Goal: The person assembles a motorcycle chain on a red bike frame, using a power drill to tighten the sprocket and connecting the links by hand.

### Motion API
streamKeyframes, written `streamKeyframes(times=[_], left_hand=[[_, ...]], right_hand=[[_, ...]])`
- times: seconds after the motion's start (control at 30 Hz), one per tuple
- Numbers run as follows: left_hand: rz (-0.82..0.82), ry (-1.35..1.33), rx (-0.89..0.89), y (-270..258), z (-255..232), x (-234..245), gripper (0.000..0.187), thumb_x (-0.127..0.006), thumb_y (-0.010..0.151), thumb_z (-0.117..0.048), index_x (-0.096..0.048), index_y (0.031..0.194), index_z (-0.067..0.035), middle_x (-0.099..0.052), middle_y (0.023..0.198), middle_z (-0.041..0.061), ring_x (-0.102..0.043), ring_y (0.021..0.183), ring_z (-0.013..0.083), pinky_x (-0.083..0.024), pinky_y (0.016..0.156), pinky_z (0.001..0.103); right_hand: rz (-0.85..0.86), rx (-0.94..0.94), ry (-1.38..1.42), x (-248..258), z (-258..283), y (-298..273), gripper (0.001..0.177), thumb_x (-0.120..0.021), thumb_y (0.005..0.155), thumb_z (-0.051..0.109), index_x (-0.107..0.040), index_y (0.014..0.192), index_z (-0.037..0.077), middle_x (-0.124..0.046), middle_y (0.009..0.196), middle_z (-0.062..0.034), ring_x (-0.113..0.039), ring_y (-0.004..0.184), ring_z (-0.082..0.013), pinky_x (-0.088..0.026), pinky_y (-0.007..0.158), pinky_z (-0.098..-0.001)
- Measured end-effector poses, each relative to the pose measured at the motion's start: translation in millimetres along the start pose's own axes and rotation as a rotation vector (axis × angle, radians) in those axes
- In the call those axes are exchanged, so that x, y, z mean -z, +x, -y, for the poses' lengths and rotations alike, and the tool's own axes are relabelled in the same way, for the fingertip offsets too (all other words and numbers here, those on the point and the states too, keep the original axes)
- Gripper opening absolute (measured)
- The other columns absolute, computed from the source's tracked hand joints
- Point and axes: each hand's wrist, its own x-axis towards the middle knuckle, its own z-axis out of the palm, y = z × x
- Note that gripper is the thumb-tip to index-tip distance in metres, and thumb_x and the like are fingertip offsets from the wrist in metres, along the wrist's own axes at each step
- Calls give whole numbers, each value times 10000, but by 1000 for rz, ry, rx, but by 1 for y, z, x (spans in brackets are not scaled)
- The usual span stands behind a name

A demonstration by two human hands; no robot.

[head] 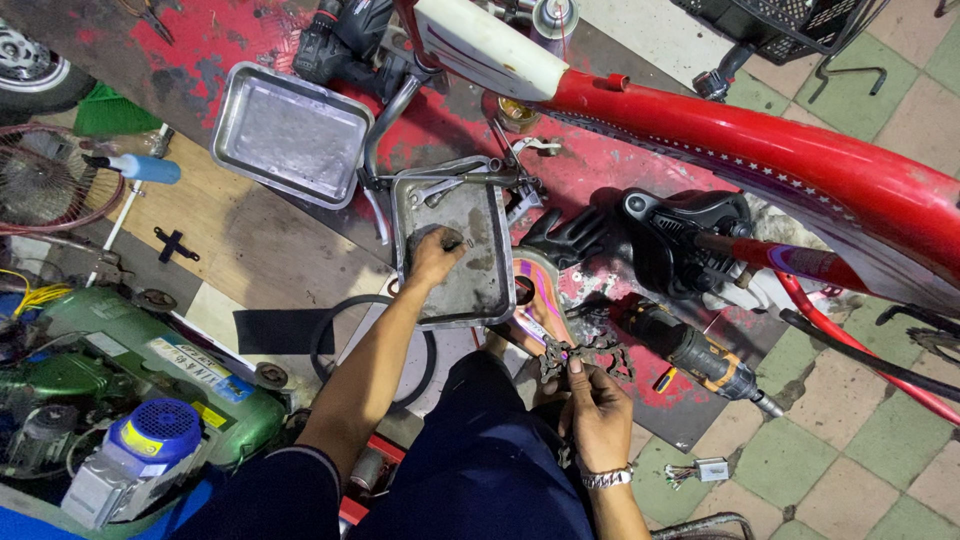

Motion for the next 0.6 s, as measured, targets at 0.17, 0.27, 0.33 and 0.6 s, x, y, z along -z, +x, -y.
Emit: streamKeyframes(times=[0.17, 0.27, 0.33, 0.6], left_hand=[[-15, 260, 28, -10, -35, 3, 321, -842, 800, -250, -731, 1072, -120, -730, 1020, 146, -691, 975, 329, -522, 898, 419], [-104, 304, -117, -13, -46, 6, 274, -860, 757, -225, -764, 996, -130, -714, 1053, 149, -674, 1012, 346, -518, 908, 426], [-77, 324, -160, -10, -47, 7, 252, -857, 760, -222, -767, 972, -122, -713, 1064, 142, -666, 1028, 353, -515, 913, 435], [175, -165, 32, -2, -47, -9, 167, -708, 865, -151, -669, 997, -56, -693, 861, 65, -642, 772, 215, -500, 693, 357]], right_hand=[[-24, -13, 34, 1, -3, -2, 340, -611, 989, 287, -717, 998, -36, -740, 728, -112, -467, 380, -102, -350, 352, -261], [-46, -23, 32, 5, -6, -2, 327, -618, 984, 281, -727, 1005, -26, -729, 724, -104, -465, 386, -96, -350, 357, -260], [-54, -32, 28, 8, -7, -2, 345, -618, 994, 284, -718, 976, -45, -736, 724, -108, -469, 383, -104, -350, 365, -264], [-136, -31, 32, 46, -10, -21, 328, -613, 987, 287, -730, 965, -19, -748, 723, -85, -472, 392, -94, -354, 372, -266]])
